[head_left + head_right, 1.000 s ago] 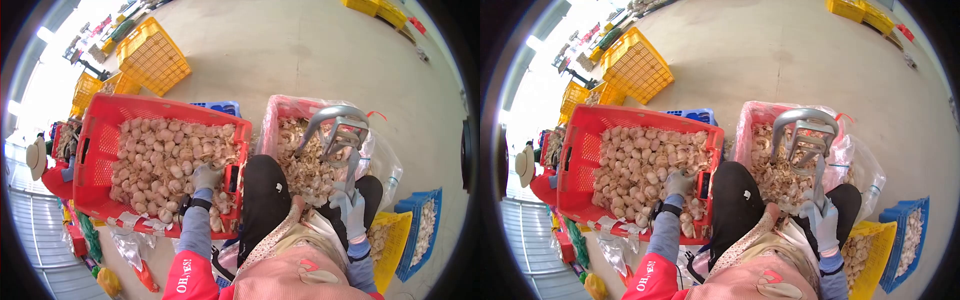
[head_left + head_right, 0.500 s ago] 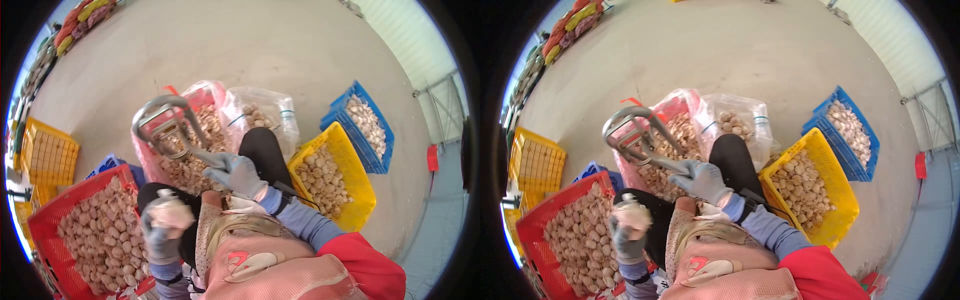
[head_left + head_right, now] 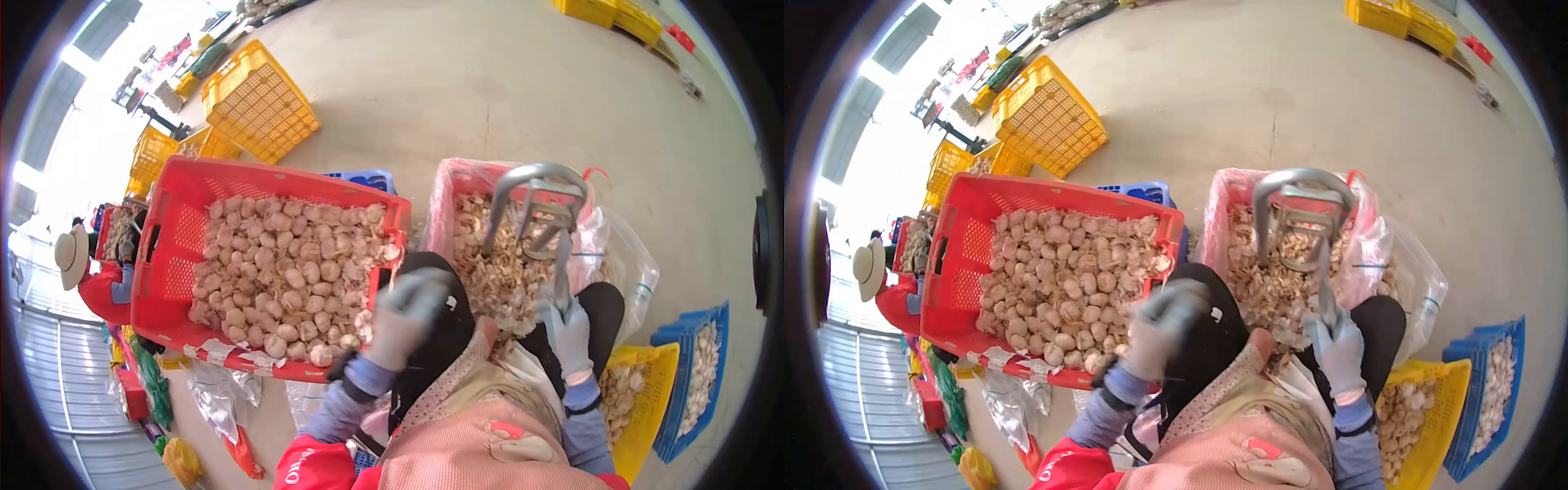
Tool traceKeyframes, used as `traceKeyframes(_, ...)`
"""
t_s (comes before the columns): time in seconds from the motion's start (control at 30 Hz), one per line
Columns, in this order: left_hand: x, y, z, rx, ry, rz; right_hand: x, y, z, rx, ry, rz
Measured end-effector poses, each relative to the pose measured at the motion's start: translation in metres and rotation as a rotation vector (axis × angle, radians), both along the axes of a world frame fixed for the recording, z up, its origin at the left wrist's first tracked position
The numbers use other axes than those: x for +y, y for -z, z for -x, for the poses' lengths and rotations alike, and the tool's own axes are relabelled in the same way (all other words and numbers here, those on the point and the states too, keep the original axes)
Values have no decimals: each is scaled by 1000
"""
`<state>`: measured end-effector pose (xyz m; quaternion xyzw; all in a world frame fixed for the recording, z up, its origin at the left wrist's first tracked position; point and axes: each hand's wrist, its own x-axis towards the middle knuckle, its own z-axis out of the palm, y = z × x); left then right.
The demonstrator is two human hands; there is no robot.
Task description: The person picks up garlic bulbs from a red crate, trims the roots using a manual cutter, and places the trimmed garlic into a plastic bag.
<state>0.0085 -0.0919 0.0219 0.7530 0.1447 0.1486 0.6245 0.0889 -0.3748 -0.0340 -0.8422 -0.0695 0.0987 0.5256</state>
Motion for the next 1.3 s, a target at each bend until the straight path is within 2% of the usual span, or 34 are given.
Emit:
traceKeyframes(0.03,40,10,1,58,-184,248,-3,5,0,12,13,-18)
traceKeyframes(0.07,85,42,0,6,-333,48,-5,9,1,27,29,-32)
traceKeyframes(0.13,171,91,0,197,-382,-420,3,-10,0,108,30,-81)
traceKeyframes(0.23,201,93,-24,473,-222,-1020,3,-10,1,174,56,-154)
traceKeyframes(0.33,199,87,-42,801,-2,-1051,6,-12,2,187,60,-197)
traceKeyframes(0.43,193,70,-41,820,14,-1064,-12,16,0,-28,-9,56)
traceKeyframes(0.53,198,88,-27,579,-127,-917,4,-6,1,130,18,-184)
traceKeyframes(0.6,190,95,-15,407,-255,-409,8,-17,1,121,14,-129)
traceKeyframes(0.63,176,78,-14,317,-311,-154,10,-24,2,115,13,-102)
traceKeyframes(0.67,156,60,-5,228,-338,168,14,-34,3,102,42,98)
traceKeyframes(0.77,115,50,20,-35,-125,443,29,-42,17,-490,187,370)
traceKeyframes(0.8,89,25,20,-53,-108,623,33,-61,22,-604,145,376)
traceKeyframes(0.83,62,4,19,-66,-87,808,32,-64,28,-599,71,280)
traceKeyframes(0.87,48,15,23,-44,-28,901,26,-66,36,-590,2,189)
traceKeyframes(0.9,23,-2,23,2,-10,1043,21,-69,45,-578,-63,102)
traceKeyframes(0.97,-14,0,22,58,217,1123,32,-93,47,-517,-333,120)
traceKeyframes(1.03,-50,6,23,199,313,1167,51,-99,49,-437,-351,-12)
traceKeyframes(1.07,-69,8,24,227,307,1206,53,-89,52,-321,-285,-92)
traceKeyframes(1.1,-74,8,23,306,302,1149,54,-82,54,-207,-220,-178)
traceKeyframes(1.17,-73,6,24,456,281,1021,45,-81,55,198,-126,-450)
traceKeyframes(1.2,-73,-5,22,468,295,822,37,-60,53,292,-89,-506)
traceKeyframes(1.27,-69,5,27,475,328,633,33,-54,53,439,-57,-581)
traceKeyframes(1.3,-67,10,28,475,337,539,33,-52,52,431,-87,-570)
